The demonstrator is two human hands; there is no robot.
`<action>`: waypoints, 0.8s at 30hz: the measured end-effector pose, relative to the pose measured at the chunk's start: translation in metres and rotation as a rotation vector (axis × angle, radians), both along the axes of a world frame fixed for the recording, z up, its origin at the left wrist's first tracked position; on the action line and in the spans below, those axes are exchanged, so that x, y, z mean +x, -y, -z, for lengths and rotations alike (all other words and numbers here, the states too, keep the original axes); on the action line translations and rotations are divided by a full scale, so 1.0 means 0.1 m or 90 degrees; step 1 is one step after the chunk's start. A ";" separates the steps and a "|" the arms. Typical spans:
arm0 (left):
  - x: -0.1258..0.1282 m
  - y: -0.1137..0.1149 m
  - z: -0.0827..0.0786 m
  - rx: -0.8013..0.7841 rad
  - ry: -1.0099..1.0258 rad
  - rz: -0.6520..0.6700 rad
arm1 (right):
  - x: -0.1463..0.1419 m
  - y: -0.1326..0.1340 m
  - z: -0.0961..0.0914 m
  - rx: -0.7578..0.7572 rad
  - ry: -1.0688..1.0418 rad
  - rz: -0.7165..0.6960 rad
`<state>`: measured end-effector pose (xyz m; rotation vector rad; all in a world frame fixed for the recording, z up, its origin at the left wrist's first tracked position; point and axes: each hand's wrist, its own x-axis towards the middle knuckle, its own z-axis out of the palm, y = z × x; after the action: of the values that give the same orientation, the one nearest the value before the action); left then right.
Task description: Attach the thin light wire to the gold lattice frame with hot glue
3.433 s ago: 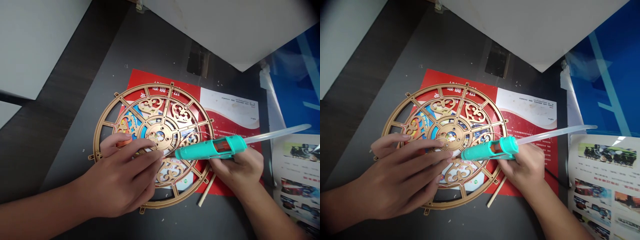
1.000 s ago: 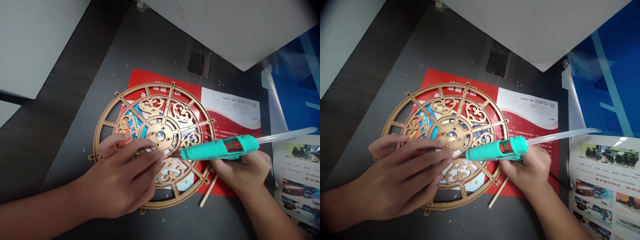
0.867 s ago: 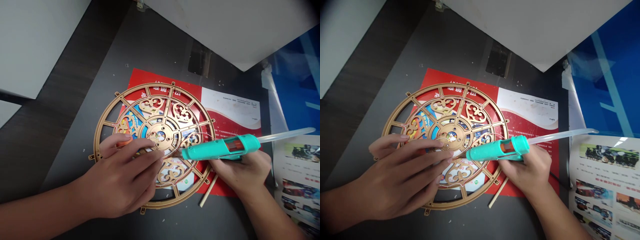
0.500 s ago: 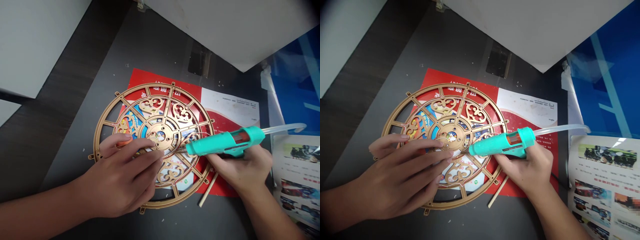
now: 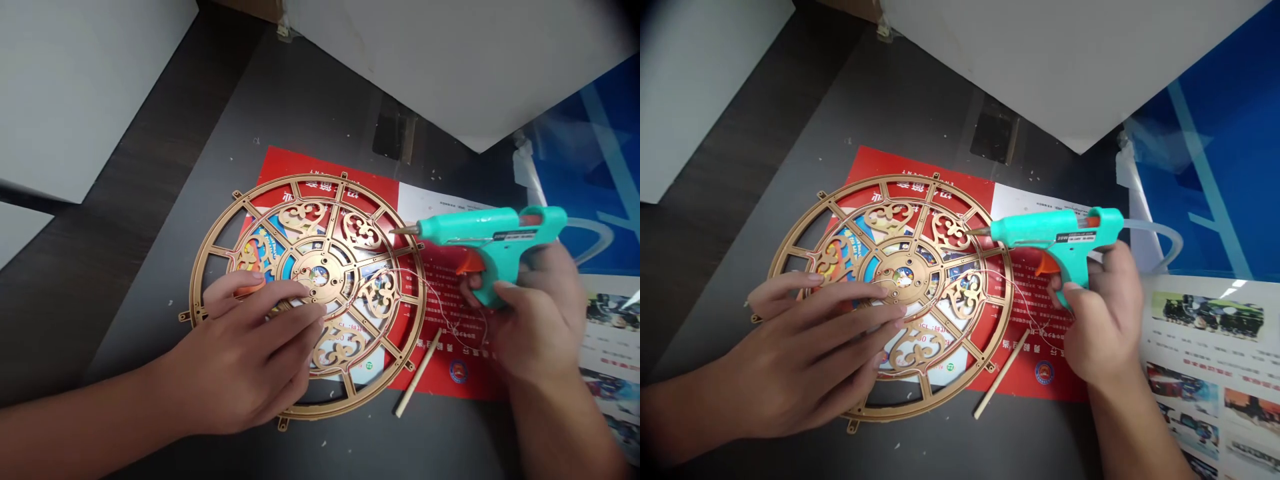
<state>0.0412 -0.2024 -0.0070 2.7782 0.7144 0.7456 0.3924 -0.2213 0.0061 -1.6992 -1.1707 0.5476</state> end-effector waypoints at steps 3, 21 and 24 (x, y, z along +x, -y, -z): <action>-0.01 0.01 0.03 -0.007 0.004 0.002 | 0.01 -0.09 0.05 0.029 -0.039 0.112; 0.01 0.02 0.03 -0.001 -0.001 0.011 | 0.29 -0.26 0.27 -0.075 0.292 0.188; 0.02 0.01 0.01 0.004 -0.005 0.006 | 0.32 -0.26 0.29 -0.100 0.309 0.168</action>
<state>0.0428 -0.2032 -0.0082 2.7895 0.7000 0.7376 0.4249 -0.1952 -0.0228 -2.1586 -1.2277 0.0598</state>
